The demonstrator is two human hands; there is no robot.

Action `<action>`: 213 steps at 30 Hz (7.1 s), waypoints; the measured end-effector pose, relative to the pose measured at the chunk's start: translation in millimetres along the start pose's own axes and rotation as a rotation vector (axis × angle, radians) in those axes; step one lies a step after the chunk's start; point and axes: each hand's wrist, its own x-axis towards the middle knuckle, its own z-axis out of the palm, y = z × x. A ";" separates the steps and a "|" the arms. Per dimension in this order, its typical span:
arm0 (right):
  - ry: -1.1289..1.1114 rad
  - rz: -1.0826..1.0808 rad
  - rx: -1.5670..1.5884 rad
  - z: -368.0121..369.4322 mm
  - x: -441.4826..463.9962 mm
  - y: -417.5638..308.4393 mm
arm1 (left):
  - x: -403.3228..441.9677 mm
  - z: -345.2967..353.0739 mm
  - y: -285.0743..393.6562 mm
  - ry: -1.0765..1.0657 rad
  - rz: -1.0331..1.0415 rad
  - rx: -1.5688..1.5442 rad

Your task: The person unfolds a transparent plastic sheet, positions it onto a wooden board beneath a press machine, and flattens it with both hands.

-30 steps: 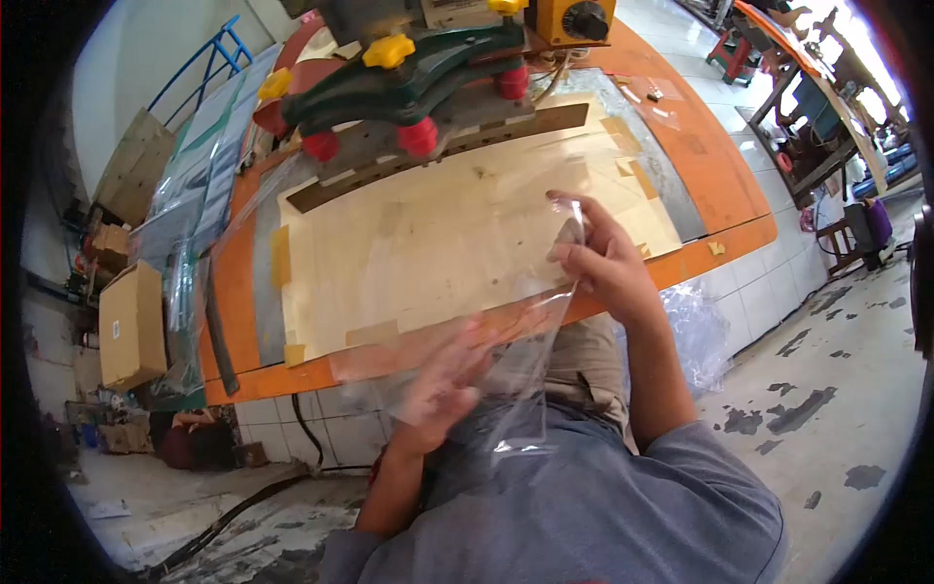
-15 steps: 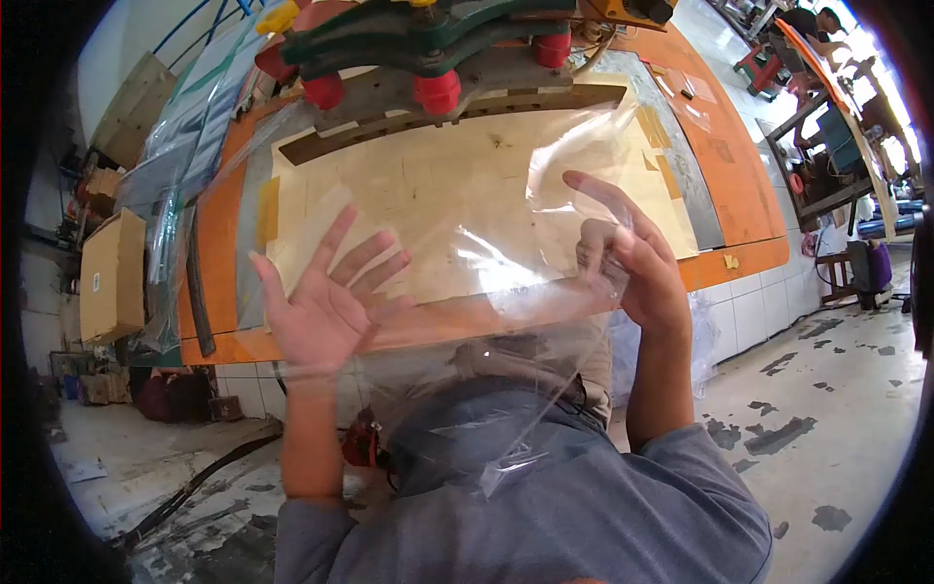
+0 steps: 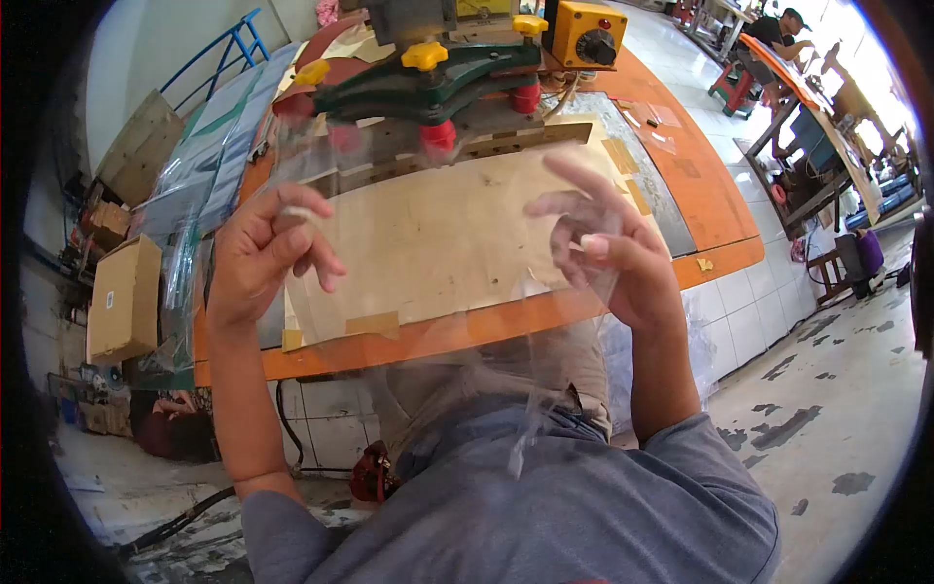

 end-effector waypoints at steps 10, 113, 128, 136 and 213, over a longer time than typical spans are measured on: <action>-0.067 -0.089 0.714 -17.8 9.7 0.2 | -46.2 29.6 32.2 -0.015 0.522 0.202; -0.171 -0.175 -0.808 74.6 39.3 -76.4 | -9.6 131.8 26.2 0.426 0.340 0.002; -0.150 -0.198 -0.842 79.4 36.3 -81.3 | -9.9 130.1 25.9 0.416 0.347 -0.027; -0.138 -0.201 -0.821 80.6 35.3 -80.1 | -10.0 130.7 33.0 0.398 0.318 0.061; -0.607 -0.166 -0.281 4.8 65.8 1.9 | -42.7 77.0 83.0 0.194 0.613 0.338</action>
